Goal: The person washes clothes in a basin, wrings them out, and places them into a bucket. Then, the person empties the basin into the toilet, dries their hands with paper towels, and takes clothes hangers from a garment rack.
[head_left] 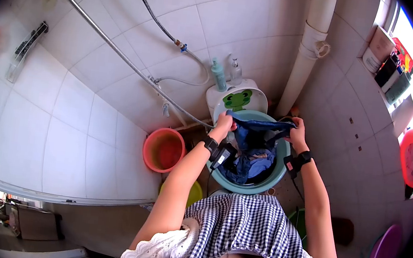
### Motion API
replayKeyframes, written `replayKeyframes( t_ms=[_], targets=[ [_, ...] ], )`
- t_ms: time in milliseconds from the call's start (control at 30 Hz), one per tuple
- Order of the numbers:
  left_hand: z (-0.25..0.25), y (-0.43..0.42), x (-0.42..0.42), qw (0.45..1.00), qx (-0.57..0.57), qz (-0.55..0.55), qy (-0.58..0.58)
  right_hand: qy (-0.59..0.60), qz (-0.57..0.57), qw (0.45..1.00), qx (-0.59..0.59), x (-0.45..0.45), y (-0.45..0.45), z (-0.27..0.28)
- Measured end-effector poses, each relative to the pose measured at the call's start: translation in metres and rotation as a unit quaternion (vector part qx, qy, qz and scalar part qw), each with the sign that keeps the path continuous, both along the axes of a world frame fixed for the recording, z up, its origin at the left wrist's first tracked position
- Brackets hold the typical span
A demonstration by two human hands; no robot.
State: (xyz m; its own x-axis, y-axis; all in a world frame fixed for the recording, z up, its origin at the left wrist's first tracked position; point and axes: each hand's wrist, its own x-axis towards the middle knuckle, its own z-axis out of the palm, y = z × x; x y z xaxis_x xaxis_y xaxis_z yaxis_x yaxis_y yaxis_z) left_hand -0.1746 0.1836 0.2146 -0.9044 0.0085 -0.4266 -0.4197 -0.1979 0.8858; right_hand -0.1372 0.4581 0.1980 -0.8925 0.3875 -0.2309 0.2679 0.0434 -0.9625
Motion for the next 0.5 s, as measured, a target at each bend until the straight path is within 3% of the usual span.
replayKeyframes(
  t_ms=[33, 100, 167, 233, 300, 333, 400, 500],
  targets=[
    [0.021, 0.005, -0.003, 0.998, -0.028, -0.041, 0.044, 0.000, 0.001, 1.000, -0.002, -0.002, -0.002, 0.003],
    [0.059, 0.015, -0.006, 0.983, -0.065, -0.109, 0.129, 0.074, 0.150, 0.974, -0.154, 0.001, -0.020, 0.024],
    [0.091, 0.031, -0.010, 0.964, -0.083, -0.153, 0.200, 0.106, 0.222, 0.965, -0.093, 0.009, -0.055, 0.068],
    [0.120, 0.045, -0.010, 0.941, -0.106, -0.175, 0.270, 0.304, 0.231, 0.913, 0.146, -0.010, -0.079, 0.061],
    [0.142, 0.054, -0.007, 0.886, -0.192, -0.177, 0.384, 0.316, 0.137, 0.873, 0.344, -0.008, -0.092, 0.096],
    [0.152, 0.055, -0.006, 0.888, -0.192, -0.176, 0.379, 0.343, 0.122, 0.893, 0.263, -0.016, -0.095, 0.113],
    [0.169, 0.044, -0.008, 0.803, -0.220, -0.181, 0.523, 0.333, 0.112, 0.909, 0.224, -0.022, -0.088, 0.146],
    [0.206, 0.019, 0.013, 0.866, -0.119, -0.156, 0.459, 0.378, 0.121, 0.883, 0.252, -0.031, -0.085, 0.191]
  ],
)
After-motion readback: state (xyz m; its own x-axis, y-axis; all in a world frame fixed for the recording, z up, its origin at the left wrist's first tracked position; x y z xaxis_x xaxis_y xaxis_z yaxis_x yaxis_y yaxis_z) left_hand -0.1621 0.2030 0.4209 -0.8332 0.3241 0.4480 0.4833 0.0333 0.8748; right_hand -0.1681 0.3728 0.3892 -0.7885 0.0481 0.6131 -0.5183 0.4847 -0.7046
